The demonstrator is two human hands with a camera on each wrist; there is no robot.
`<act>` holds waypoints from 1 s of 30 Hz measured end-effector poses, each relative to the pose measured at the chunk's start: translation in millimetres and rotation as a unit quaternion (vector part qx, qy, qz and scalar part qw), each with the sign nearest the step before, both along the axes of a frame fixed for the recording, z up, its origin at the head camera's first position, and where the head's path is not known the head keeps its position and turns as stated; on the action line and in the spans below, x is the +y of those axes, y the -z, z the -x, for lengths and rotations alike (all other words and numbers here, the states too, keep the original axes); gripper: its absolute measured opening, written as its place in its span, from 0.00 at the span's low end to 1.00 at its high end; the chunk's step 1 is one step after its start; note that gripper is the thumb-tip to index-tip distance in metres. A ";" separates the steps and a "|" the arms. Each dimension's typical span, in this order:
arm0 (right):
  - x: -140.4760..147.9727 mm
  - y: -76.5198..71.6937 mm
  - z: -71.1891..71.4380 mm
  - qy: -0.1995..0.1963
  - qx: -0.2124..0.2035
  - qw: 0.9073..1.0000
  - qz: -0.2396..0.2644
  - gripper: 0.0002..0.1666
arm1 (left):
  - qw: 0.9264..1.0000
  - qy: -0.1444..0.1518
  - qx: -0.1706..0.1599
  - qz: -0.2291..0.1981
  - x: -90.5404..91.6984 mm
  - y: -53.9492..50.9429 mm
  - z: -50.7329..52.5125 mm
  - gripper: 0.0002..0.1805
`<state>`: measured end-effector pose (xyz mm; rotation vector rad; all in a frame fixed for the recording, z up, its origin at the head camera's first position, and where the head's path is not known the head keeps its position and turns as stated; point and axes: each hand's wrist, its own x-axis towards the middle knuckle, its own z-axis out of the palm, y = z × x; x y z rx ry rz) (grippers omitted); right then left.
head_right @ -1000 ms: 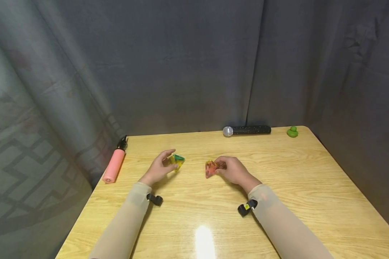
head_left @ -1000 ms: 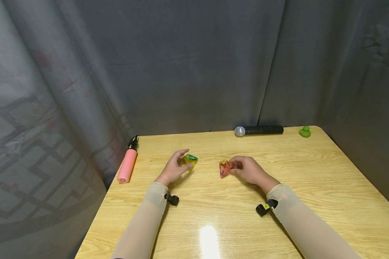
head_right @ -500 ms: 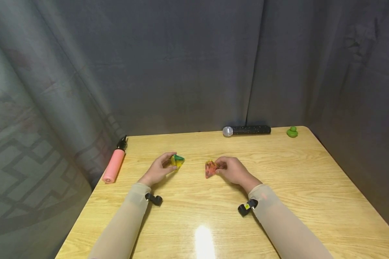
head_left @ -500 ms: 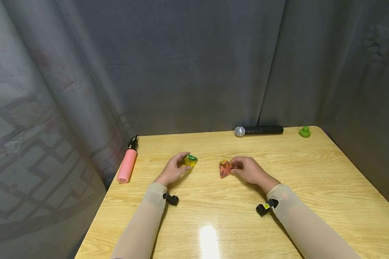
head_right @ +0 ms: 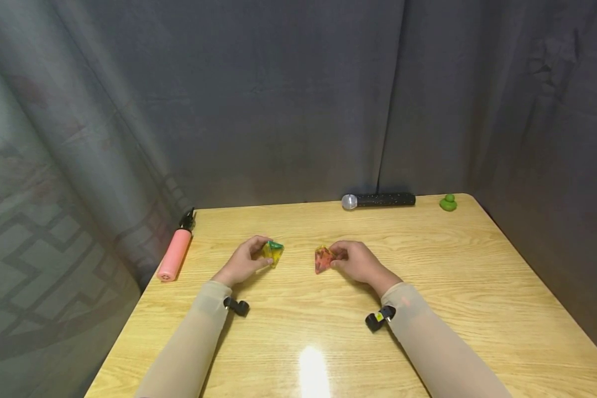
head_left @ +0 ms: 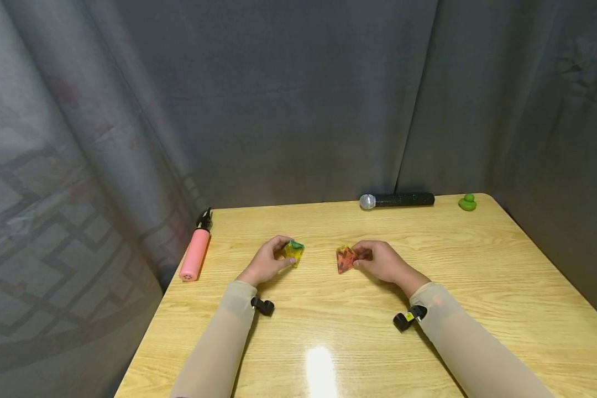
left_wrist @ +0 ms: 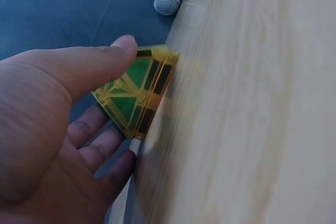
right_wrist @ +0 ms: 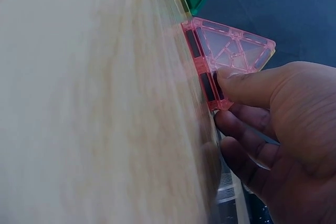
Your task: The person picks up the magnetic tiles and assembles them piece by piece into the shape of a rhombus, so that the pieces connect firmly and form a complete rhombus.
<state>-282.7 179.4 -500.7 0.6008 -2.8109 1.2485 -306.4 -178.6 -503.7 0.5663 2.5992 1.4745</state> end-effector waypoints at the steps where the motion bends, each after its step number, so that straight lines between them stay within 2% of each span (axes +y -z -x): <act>1: -0.1 -0.2 -0.5 0.001 -0.001 1.000 -0.001 0.16 | 1.000 -0.001 0.000 0.005 0.6 -0.8 -0.8 0.27; 7: -0.2 0.4 -0.8 0.000 -0.002 1.000 0.001 0.17 | 0.999 0.003 -0.003 0.032 3.7 -4.1 -4.3 0.24; 17: -0.8 1.8 -0.4 -0.008 -0.009 1.000 0.010 0.17 | 0.999 0.034 -0.008 0.028 10.5 -3.8 -7.1 0.21; 30: -3.4 1.3 -1.4 -0.019 -0.026 0.999 0.012 0.16 | 0.997 0.065 -0.006 0.050 23.3 -7.8 -15.3 0.22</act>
